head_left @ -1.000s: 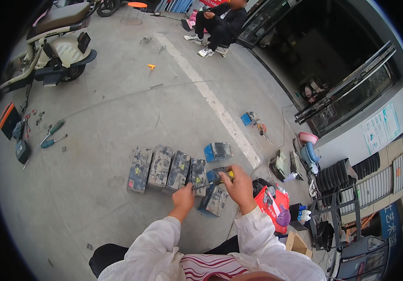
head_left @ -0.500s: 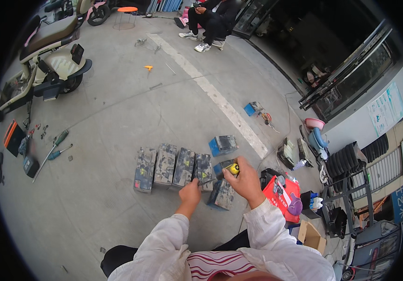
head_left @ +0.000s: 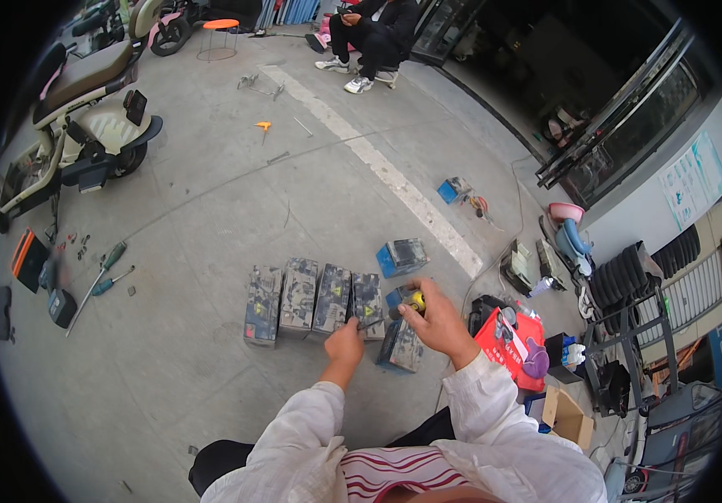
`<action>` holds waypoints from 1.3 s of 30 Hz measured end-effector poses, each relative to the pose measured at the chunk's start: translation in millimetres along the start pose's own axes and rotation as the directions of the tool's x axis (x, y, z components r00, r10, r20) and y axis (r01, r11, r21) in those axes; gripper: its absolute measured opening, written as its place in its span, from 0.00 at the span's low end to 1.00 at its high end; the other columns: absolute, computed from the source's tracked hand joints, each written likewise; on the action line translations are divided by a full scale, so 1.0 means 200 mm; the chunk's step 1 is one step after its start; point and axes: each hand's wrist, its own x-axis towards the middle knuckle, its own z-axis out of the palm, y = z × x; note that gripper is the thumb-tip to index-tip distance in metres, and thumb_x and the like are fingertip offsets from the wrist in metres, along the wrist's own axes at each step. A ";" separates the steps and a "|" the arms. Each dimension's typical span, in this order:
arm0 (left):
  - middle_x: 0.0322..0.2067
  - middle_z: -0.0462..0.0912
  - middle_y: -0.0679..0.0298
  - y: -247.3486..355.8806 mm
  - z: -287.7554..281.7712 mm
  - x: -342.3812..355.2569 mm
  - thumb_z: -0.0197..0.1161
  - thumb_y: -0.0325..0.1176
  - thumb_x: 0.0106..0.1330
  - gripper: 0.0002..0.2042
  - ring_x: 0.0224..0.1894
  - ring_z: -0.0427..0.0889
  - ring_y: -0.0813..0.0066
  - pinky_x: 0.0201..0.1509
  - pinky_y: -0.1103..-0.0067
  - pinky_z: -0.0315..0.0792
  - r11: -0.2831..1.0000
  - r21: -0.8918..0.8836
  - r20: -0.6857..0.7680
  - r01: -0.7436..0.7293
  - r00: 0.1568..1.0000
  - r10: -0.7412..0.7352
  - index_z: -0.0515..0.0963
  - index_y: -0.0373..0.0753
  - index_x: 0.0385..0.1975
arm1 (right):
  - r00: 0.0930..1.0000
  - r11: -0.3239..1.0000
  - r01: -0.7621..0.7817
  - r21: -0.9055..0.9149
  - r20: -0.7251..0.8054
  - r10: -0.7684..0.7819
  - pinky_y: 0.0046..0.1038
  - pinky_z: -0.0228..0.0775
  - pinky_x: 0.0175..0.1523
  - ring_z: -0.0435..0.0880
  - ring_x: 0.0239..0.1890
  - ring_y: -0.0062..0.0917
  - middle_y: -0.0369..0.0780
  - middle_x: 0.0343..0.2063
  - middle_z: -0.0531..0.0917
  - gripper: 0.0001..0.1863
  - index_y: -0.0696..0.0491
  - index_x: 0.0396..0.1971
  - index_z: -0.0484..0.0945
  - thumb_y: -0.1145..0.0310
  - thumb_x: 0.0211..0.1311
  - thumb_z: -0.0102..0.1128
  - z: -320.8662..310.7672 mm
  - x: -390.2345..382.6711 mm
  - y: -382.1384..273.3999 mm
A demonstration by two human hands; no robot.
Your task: The person sits on the ground and uses a yellow-handled screwdriver to open the tops of several rectangular batteries laid out in front. They repeatedly pry open the battery caps, remove them, and set them aside, then continue to the next battery in the row.
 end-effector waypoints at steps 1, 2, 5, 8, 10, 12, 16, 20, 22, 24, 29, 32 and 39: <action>0.34 0.86 0.59 0.01 0.00 0.00 0.66 0.41 0.64 0.11 0.39 0.86 0.53 0.39 0.58 0.76 1.000 0.001 0.004 0.004 1.000 -0.004 0.77 0.48 0.43 | 0.999 1.000 -0.007 0.008 0.037 0.006 0.39 0.73 0.35 0.82 0.31 0.48 0.51 0.28 0.81 0.23 0.58 0.40 0.73 0.56 0.59 0.73 0.00 0.00 0.01; 0.34 0.86 0.59 0.02 -0.01 0.00 0.66 0.41 0.64 0.11 0.40 0.86 0.53 0.39 0.58 0.76 1.000 0.002 0.009 0.008 1.000 -0.008 0.77 0.48 0.43 | 0.997 1.000 -0.014 0.015 0.073 0.013 0.39 0.73 0.35 0.83 0.32 0.48 0.51 0.28 0.81 0.23 0.58 0.40 0.73 0.56 0.59 0.73 -0.01 -0.01 0.02; 0.32 0.87 0.59 0.00 0.02 0.00 0.69 0.42 0.62 0.12 0.38 0.86 0.52 0.37 0.59 0.76 1.000 0.022 -0.058 -0.002 0.998 0.003 0.77 0.49 0.41 | 0.933 0.922 -0.318 -0.221 0.097 0.346 0.40 0.74 0.42 0.82 0.39 0.48 0.53 0.34 0.81 0.21 0.59 0.42 0.73 0.60 0.60 0.71 -0.01 0.03 -0.02; 0.31 0.87 0.58 -0.05 0.03 0.00 0.69 0.42 0.62 0.11 0.38 0.86 0.52 0.37 0.59 0.76 1.000 0.009 -0.075 -0.009 0.997 0.010 0.77 0.49 0.40 | 0.864 0.817 -0.430 -0.384 0.088 0.496 0.41 0.74 0.44 0.83 0.40 0.49 0.53 0.34 0.82 0.19 0.60 0.41 0.73 0.64 0.61 0.70 -0.02 0.04 -0.11; 0.32 0.87 0.58 -0.05 0.04 0.01 0.68 0.42 0.62 0.11 0.38 0.86 0.52 0.37 0.59 0.76 0.999 -0.015 -0.086 -0.028 0.996 0.027 0.77 0.49 0.40 | 0.939 0.910 -0.298 -0.288 0.084 0.334 0.42 0.74 0.42 0.83 0.38 0.50 0.53 0.32 0.82 0.18 0.60 0.40 0.73 0.64 0.61 0.69 -0.02 0.03 -0.10; 0.32 0.87 0.58 -0.05 0.05 0.01 0.68 0.42 0.62 0.11 0.38 0.86 0.52 0.37 0.58 0.76 0.999 -0.017 -0.087 -0.030 0.996 0.028 0.77 0.49 0.40 | 1.000 0.999 0.007 -0.042 -0.005 -0.007 0.43 0.74 0.39 0.83 0.35 0.51 0.52 0.29 0.82 0.17 0.58 0.38 0.73 0.62 0.61 0.70 0.00 -0.01 -0.04; 0.34 0.87 0.58 0.02 0.01 0.00 0.67 0.40 0.63 0.11 0.39 0.86 0.52 0.39 0.58 0.76 1.000 0.020 -0.018 0.023 1.000 -0.022 0.77 0.50 0.43 | 0.977 0.979 -0.162 -0.127 0.119 0.178 0.42 0.73 0.39 0.82 0.36 0.51 0.51 0.32 0.82 0.18 0.57 0.43 0.73 0.62 0.61 0.70 -0.01 0.00 -0.01; 0.32 0.87 0.58 0.00 0.01 0.01 0.68 0.42 0.62 0.11 0.37 0.86 0.52 0.37 0.58 0.76 0.999 0.037 -0.047 0.024 0.999 -0.022 0.77 0.50 0.40 | 0.966 0.959 -0.212 -0.188 0.109 0.235 0.40 0.73 0.42 0.82 0.39 0.49 0.50 0.35 0.82 0.18 0.56 0.45 0.72 0.64 0.63 0.68 -0.01 -0.01 0.00; 0.32 0.87 0.58 -0.02 0.01 0.01 0.68 0.42 0.62 0.11 0.38 0.86 0.52 0.37 0.58 0.76 0.999 0.031 -0.050 0.021 0.999 -0.019 0.77 0.50 0.41 | 0.976 0.989 -0.137 -0.061 0.165 0.146 0.39 0.73 0.41 0.83 0.39 0.49 0.51 0.36 0.82 0.18 0.56 0.46 0.71 0.64 0.64 0.67 -0.01 -0.01 0.00; 0.33 0.87 0.59 -0.03 0.02 0.00 0.68 0.42 0.62 0.11 0.38 0.86 0.52 0.38 0.59 0.76 0.999 0.027 -0.043 0.021 0.999 -0.020 0.77 0.50 0.41 | 0.962 0.991 -0.121 0.065 0.256 0.101 0.39 0.74 0.42 0.84 0.39 0.48 0.51 0.37 0.82 0.19 0.55 0.48 0.70 0.64 0.64 0.67 -0.02 -0.02 -0.02; 0.33 0.87 0.59 -0.02 0.03 0.01 0.68 0.42 0.62 0.11 0.38 0.86 0.53 0.38 0.59 0.76 1.000 0.026 -0.050 0.013 0.999 -0.011 0.78 0.51 0.42 | 0.968 0.970 -0.233 -0.062 0.083 0.238 0.40 0.74 0.38 0.84 0.34 0.49 0.51 0.31 0.83 0.20 0.57 0.46 0.69 0.62 0.65 0.68 0.04 -0.02 0.03; 0.33 0.87 0.59 0.00 0.02 0.01 0.68 0.42 0.62 0.11 0.38 0.86 0.53 0.38 0.59 0.76 1.000 0.016 -0.015 0.023 1.000 -0.023 0.78 0.51 0.42 | 0.966 0.953 -0.258 -0.158 -0.024 0.257 0.41 0.74 0.35 0.84 0.31 0.50 0.51 0.27 0.83 0.20 0.57 0.44 0.69 0.61 0.65 0.68 0.07 -0.03 0.06; 0.33 0.87 0.59 -0.03 0.01 0.01 0.68 0.42 0.62 0.11 0.39 0.86 0.53 0.38 0.59 0.77 1.000 0.002 -0.027 0.009 1.000 -0.009 0.78 0.51 0.41 | 0.981 0.983 -0.179 -0.049 0.066 0.182 0.37 0.75 0.39 0.85 0.35 0.43 0.49 0.34 0.84 0.20 0.56 0.49 0.70 0.63 0.66 0.67 0.05 -0.03 0.02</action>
